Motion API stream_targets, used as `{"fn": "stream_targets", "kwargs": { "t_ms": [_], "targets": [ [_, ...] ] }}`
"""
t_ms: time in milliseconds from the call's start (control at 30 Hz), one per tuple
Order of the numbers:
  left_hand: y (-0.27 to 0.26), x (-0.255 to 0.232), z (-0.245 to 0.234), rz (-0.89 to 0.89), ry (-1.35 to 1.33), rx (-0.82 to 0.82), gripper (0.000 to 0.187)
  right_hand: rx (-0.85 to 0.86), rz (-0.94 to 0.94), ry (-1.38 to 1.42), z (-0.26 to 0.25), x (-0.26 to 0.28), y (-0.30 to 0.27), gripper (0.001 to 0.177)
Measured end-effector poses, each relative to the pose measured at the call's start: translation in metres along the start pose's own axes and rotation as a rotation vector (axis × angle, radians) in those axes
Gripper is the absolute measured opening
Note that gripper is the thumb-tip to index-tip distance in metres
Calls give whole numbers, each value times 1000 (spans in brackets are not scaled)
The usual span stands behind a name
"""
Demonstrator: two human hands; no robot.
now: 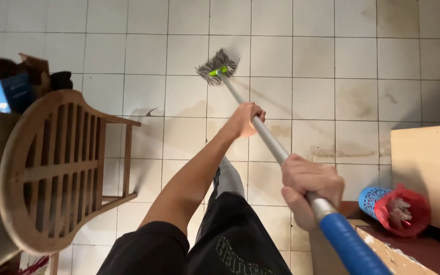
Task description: Mopping the tiled floor of a house, then rinsing and wringing the mop in a bucket of water.
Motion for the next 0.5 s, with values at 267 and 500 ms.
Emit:
{"fn": "stream_targets", "kwargs": {
  "t_ms": [267,500],
  "targets": [
    [103,115,-67,-41,33,52,11,-48,34,-16,15,-103,118,22],
    [155,153,-109,-88,27,118,13,-75,59,-85,23,-128,188,24]
  ]
}}
Point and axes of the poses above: each hand's wrist, its own y-axis towards the middle knuckle, its own z-axis out of the palm, x = y × z, the point moved 4 cm from there along y, towards the middle knuckle, and after that the axes turned 2 degrees about z, right-handed, at the moved point
